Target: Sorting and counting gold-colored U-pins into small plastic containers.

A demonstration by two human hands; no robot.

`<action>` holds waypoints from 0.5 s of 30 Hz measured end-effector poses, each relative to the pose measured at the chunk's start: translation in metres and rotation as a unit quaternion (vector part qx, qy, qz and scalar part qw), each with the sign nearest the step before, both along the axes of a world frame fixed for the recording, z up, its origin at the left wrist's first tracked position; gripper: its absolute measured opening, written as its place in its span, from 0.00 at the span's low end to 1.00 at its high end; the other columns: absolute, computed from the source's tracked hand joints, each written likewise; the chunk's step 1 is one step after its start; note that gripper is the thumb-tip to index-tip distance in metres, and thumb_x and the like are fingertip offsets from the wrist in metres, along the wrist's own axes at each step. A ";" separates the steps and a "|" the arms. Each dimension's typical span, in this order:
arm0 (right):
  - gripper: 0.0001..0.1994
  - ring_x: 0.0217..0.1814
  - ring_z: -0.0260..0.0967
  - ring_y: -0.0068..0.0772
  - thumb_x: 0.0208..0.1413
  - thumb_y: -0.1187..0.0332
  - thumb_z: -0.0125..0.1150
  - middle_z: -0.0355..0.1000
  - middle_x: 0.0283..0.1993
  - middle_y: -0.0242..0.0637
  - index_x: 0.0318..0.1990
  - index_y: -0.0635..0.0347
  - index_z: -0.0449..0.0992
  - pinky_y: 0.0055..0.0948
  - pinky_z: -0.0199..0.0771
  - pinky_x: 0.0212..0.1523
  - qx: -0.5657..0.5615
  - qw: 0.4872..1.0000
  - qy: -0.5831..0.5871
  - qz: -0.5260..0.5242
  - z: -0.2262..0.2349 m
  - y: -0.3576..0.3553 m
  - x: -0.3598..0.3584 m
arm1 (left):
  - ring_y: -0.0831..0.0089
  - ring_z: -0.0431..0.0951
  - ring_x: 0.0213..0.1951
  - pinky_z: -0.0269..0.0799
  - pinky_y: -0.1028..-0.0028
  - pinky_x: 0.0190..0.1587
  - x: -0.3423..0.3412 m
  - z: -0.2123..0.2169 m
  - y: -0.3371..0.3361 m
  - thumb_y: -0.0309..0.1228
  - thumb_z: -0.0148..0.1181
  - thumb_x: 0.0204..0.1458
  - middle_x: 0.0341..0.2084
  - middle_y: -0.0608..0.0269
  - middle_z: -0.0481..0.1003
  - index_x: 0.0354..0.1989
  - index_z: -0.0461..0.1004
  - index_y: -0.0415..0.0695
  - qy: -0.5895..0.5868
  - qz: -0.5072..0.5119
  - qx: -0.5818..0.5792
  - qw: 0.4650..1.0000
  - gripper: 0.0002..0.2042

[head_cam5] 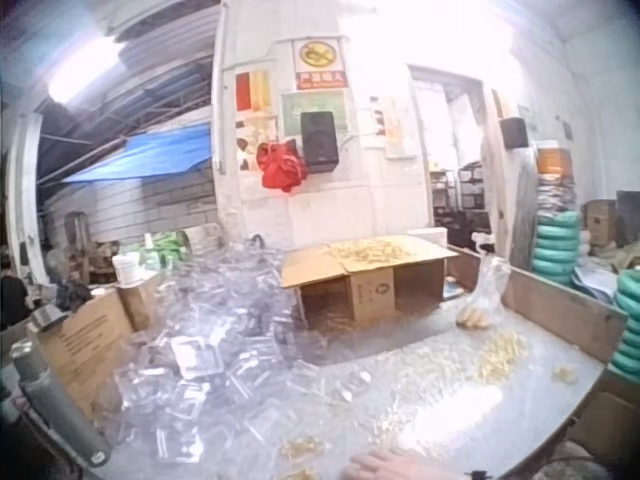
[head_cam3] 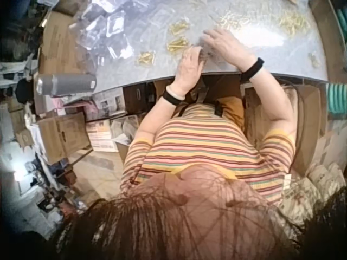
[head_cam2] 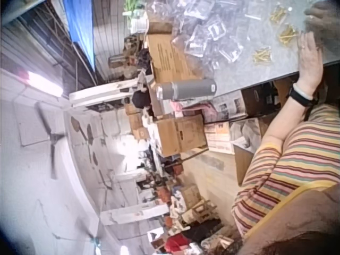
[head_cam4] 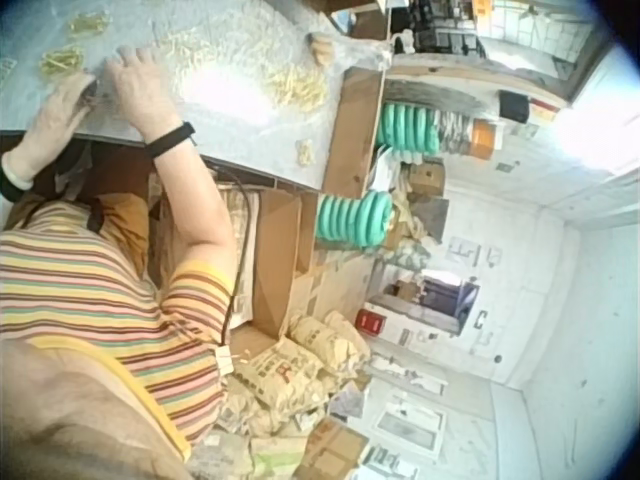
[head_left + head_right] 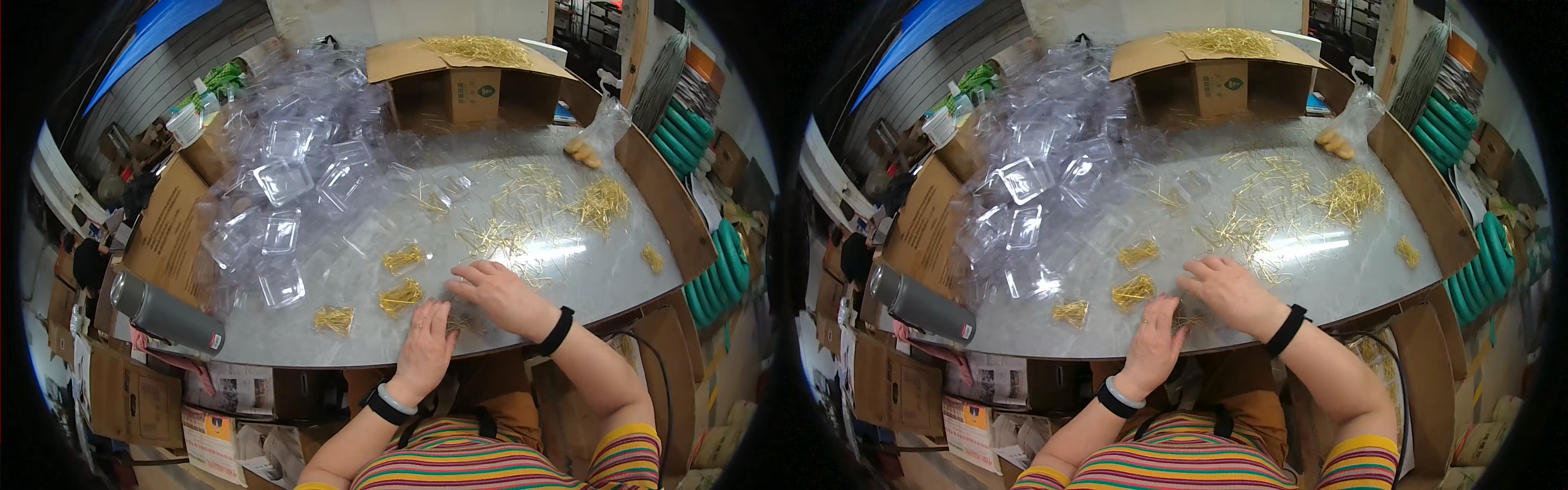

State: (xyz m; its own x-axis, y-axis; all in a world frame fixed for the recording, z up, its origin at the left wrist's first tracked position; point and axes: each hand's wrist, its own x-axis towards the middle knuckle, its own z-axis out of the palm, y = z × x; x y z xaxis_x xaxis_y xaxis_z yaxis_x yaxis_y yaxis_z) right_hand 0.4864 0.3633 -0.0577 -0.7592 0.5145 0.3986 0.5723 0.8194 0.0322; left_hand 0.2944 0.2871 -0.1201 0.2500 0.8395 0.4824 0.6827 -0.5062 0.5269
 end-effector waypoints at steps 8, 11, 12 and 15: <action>0.12 0.49 0.70 0.47 0.52 0.74 0.57 0.70 0.42 0.41 0.45 0.59 0.75 0.41 0.74 0.44 -0.196 0.977 0.028 -0.078 -0.021 -0.021 -0.001 | 0.46 0.62 0.64 0.59 0.54 0.68 -0.001 0.002 0.005 0.25 0.62 0.54 0.58 0.45 0.65 0.63 0.63 0.33 0.075 -0.029 -0.015 0.997 0.27; 0.13 0.51 0.69 0.50 0.52 0.73 0.59 0.71 0.45 0.43 0.47 0.60 0.75 0.43 0.73 0.48 -0.222 0.957 0.126 -0.136 -0.012 -0.031 0.009 | 0.45 0.62 0.65 0.60 0.54 0.67 0.000 0.003 0.004 0.25 0.61 0.55 0.58 0.46 0.65 0.61 0.66 0.33 0.089 -0.030 -0.007 0.996 0.24; 0.14 0.52 0.69 0.49 0.52 0.73 0.61 0.72 0.47 0.43 0.47 0.60 0.75 0.43 0.72 0.50 -0.170 0.967 0.132 -0.137 -0.011 -0.041 0.011 | 0.45 0.62 0.65 0.60 0.54 0.67 -0.001 0.003 0.003 0.25 0.60 0.55 0.58 0.46 0.65 0.60 0.67 0.33 0.090 -0.027 -0.011 0.995 0.23; 0.17 0.53 0.68 0.48 0.51 0.72 0.65 0.72 0.52 0.43 0.49 0.61 0.75 0.43 0.70 0.54 -0.143 0.971 0.132 -0.139 -0.015 -0.065 0.009 | 0.45 0.62 0.64 0.60 0.54 0.67 0.001 0.001 0.001 0.25 0.60 0.56 0.58 0.46 0.65 0.59 0.67 0.34 0.091 -0.018 0.002 0.996 0.22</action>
State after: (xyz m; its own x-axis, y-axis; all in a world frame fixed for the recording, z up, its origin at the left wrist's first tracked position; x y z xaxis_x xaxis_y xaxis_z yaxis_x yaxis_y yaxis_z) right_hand 0.4955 0.2980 -0.0731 -0.4665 0.8026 0.3717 0.7298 0.5867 -0.3509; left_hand 0.2956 0.2886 -0.1196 0.3632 0.8264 0.4302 0.7484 -0.5338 0.3936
